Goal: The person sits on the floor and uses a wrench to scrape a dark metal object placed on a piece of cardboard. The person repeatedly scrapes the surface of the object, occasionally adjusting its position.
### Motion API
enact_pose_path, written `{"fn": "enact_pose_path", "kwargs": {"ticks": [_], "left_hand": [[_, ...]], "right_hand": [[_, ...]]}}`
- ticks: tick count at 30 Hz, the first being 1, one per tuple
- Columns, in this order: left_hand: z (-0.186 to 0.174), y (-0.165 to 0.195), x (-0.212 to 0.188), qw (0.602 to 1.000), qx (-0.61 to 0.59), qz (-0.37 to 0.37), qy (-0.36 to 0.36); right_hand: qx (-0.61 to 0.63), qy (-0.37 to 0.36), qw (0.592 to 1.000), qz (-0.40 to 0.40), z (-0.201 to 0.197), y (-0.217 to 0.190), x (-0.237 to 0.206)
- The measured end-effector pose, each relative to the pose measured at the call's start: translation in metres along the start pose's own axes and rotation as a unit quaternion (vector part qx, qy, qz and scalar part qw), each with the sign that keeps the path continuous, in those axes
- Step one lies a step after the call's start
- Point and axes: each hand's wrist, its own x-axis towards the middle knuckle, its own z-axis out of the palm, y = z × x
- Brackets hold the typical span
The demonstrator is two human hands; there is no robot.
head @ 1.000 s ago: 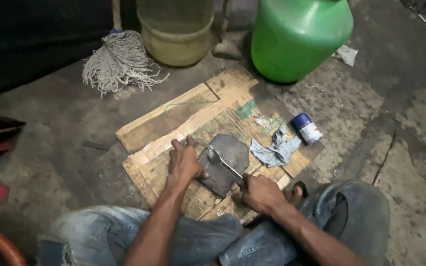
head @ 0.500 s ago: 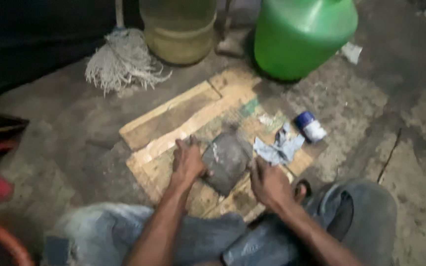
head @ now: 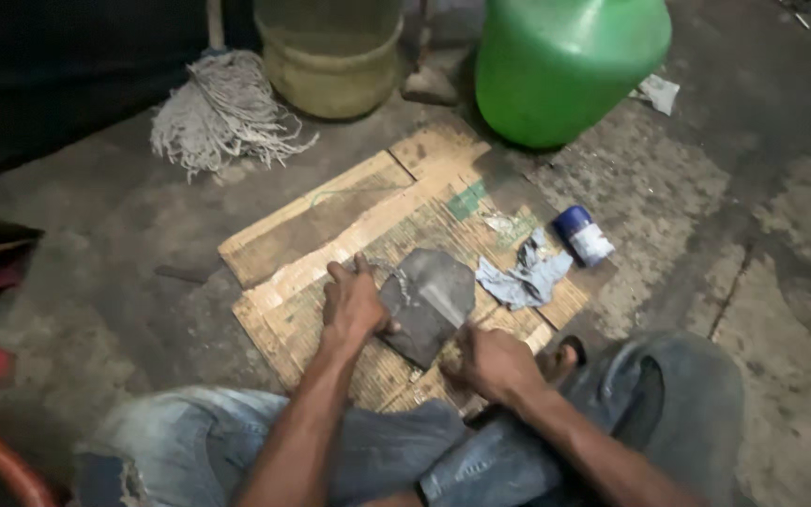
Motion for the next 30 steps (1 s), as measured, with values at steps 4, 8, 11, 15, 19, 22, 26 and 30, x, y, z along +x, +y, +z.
{"fn": "enact_pose_path", "kwargs": {"ticks": [4, 8, 11, 15, 19, 22, 26, 30], "left_hand": [[0.002, 0.000, 0.002, 1.000, -0.010, 0.014, 0.006], [0.007, -0.003, 0.000, 1.000, -0.007, 0.020, 0.010], [0.009, -0.005, 0.004, 1.000, -0.017, 0.015, 0.020], [0.013, -0.005, 0.005, 0.999, -0.010, 0.014, 0.035], [0.008, -0.004, 0.002, 1.000, -0.012, 0.014, 0.014], [0.004, -0.003, -0.004, 1.000, -0.022, 0.017, 0.002], [0.000, -0.001, -0.004, 0.999, -0.019, 0.019, 0.018], [0.000, -0.001, -0.002, 1.000, -0.004, 0.005, -0.005]], "right_hand": [[0.052, 0.098, 0.994, 0.010, 0.003, 0.005, 0.003], [0.139, 0.168, 0.976, 0.008, 0.014, 0.008, 0.002], [0.014, 0.053, 0.998, -0.031, 0.015, 0.008, 0.003], [0.084, 0.122, 0.988, 0.038, 0.008, 0.007, 0.000], [0.119, 0.128, 0.984, 0.025, 0.004, 0.000, -0.002], [-0.026, 0.013, 1.000, -0.007, 0.004, 0.000, -0.001], [0.064, 0.134, 0.989, -0.002, 0.008, 0.006, 0.001], [0.065, 0.089, 0.994, 0.013, 0.013, 0.011, 0.006]]}}
